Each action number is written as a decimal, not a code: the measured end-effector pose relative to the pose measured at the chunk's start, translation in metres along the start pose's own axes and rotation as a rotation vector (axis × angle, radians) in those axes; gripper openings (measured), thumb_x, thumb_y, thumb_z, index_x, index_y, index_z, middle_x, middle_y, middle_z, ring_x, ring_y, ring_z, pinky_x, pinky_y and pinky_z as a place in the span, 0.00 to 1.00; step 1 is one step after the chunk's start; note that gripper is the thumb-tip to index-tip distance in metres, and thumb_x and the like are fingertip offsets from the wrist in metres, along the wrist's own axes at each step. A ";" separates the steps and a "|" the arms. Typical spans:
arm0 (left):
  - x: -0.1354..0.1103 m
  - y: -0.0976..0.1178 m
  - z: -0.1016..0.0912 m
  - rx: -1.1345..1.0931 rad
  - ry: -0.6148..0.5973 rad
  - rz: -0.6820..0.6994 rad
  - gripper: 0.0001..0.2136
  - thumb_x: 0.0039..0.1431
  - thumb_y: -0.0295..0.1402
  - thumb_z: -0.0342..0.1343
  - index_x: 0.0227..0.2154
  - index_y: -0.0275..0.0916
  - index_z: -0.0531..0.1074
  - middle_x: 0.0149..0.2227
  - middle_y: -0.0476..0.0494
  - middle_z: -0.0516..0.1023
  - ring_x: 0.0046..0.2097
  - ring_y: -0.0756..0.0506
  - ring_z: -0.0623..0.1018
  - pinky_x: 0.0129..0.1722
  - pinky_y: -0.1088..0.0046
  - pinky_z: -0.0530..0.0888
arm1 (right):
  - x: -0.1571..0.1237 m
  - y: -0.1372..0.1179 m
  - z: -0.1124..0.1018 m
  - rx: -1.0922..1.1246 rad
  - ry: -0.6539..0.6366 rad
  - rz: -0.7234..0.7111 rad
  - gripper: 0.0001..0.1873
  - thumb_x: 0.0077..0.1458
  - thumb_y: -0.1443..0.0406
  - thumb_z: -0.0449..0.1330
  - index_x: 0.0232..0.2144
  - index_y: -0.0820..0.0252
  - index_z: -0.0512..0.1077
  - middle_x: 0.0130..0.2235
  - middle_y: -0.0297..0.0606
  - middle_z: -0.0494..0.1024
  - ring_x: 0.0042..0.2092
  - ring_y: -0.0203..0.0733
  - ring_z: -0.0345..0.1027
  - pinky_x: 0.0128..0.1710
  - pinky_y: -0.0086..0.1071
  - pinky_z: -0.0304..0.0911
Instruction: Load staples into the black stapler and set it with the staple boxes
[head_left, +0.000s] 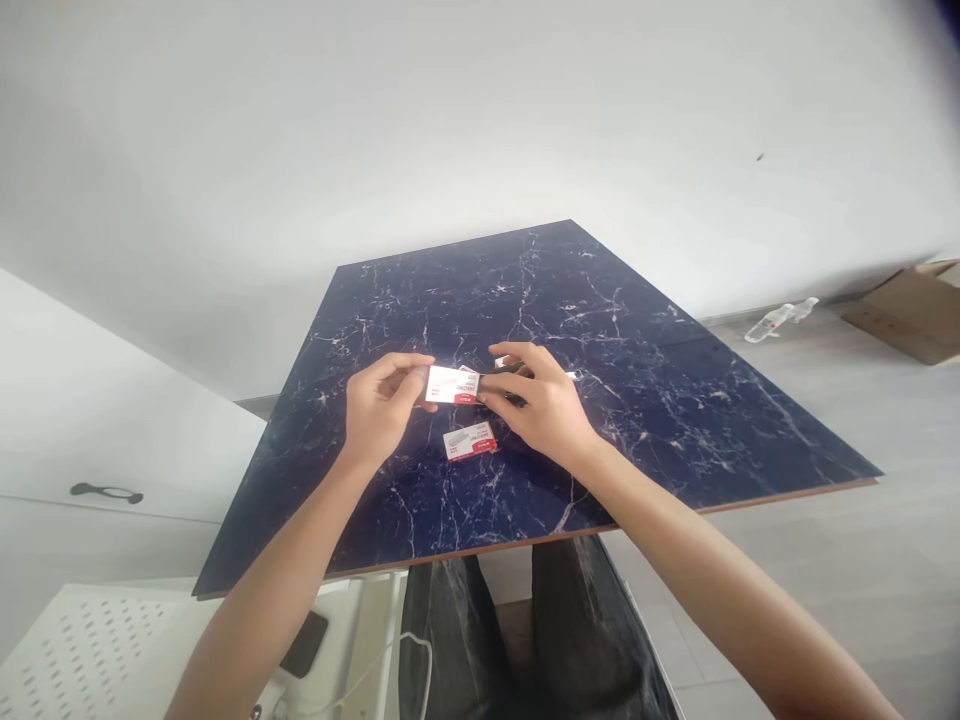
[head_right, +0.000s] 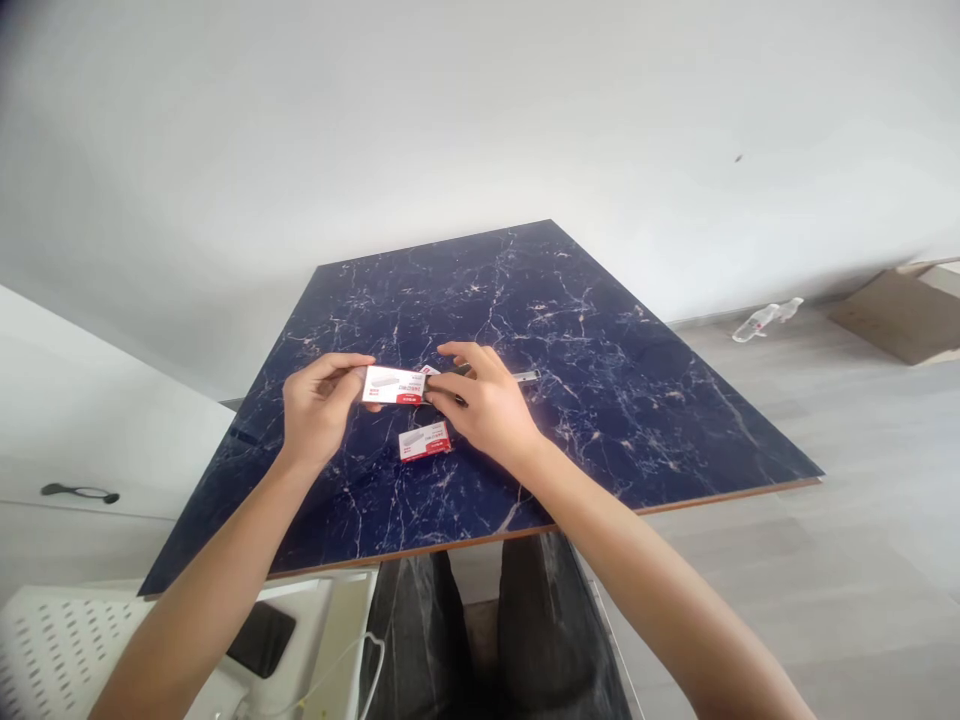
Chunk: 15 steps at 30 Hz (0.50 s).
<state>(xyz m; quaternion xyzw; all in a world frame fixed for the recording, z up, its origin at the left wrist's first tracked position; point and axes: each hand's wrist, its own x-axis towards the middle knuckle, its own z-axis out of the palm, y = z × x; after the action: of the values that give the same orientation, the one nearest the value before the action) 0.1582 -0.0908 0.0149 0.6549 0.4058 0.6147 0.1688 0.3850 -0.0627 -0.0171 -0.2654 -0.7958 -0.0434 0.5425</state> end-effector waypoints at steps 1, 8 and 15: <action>0.000 0.000 0.001 0.005 -0.010 -0.010 0.07 0.60 0.35 0.62 0.38 0.40 0.82 0.33 0.45 0.83 0.29 0.46 0.82 0.25 0.73 0.80 | 0.000 0.000 0.000 -0.002 -0.019 -0.016 0.07 0.66 0.66 0.61 0.37 0.55 0.79 0.55 0.45 0.76 0.51 0.52 0.71 0.49 0.49 0.73; 0.016 -0.015 0.000 -0.243 0.232 -0.159 0.07 0.57 0.33 0.62 0.38 0.39 0.79 0.34 0.47 0.82 0.26 0.51 0.79 0.25 0.76 0.78 | 0.008 0.009 -0.015 0.539 0.259 0.532 0.08 0.64 0.62 0.59 0.46 0.53 0.68 0.41 0.37 0.78 0.40 0.42 0.76 0.43 0.40 0.75; 0.009 -0.021 0.007 -0.344 0.122 -0.230 0.09 0.58 0.37 0.65 0.39 0.40 0.78 0.34 0.46 0.81 0.28 0.50 0.79 0.27 0.75 0.79 | 0.016 0.010 -0.025 1.197 0.026 0.818 0.07 0.57 0.62 0.63 0.37 0.56 0.70 0.36 0.32 0.69 0.28 0.31 0.61 0.25 0.27 0.58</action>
<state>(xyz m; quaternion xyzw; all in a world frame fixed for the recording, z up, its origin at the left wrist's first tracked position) 0.1572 -0.0692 0.0044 0.5273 0.3766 0.6901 0.3223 0.4062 -0.0574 0.0056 -0.1988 -0.5137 0.6028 0.5773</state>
